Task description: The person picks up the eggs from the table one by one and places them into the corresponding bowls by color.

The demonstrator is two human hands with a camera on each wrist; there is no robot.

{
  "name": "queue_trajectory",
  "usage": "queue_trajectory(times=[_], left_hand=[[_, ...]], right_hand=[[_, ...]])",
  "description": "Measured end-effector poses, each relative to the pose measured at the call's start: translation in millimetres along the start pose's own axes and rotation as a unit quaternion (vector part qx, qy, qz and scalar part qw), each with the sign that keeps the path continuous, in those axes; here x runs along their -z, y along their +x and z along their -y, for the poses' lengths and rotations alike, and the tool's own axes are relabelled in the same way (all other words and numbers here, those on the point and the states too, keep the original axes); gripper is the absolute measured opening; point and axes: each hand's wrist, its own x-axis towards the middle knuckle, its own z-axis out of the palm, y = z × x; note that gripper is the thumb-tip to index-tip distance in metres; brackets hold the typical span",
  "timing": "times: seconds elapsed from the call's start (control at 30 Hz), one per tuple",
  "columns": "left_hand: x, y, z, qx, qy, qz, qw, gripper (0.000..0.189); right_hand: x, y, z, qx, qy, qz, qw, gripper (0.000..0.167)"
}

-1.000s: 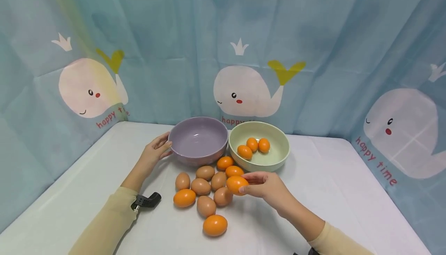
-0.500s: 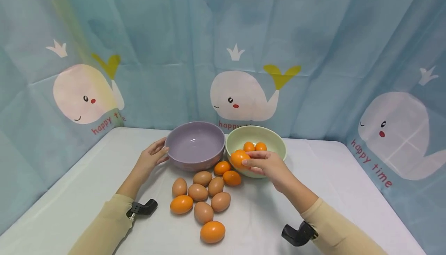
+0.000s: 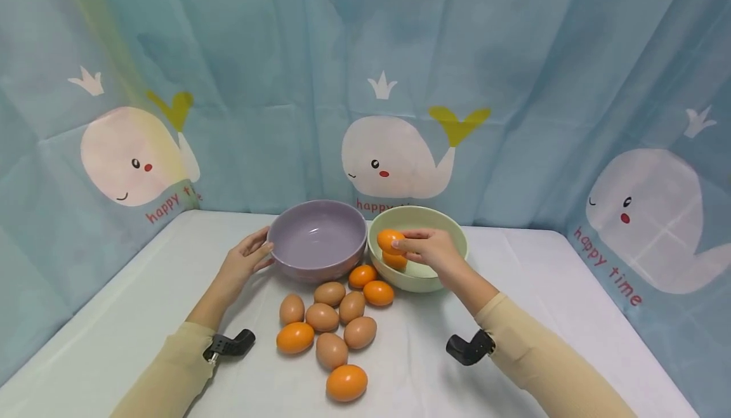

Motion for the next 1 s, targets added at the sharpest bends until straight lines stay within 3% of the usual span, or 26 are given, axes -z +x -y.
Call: queue_trajectory(times=[0.43,1.0], left_hand=[[-0.7,-0.2,-4.2,-0.003,-0.008,-0.004,1.0000,0.062],[-0.9,1.3,-0.4,0.001,-0.009,-0.001,1.0000,0.063]], right_hand=[[-2,20.0,-1,-0.016,-0.048,-0.033,0.9982,0.050],[-4,40.9,-8,-0.030,-0.069,-0.068,0.9948,0.048]])
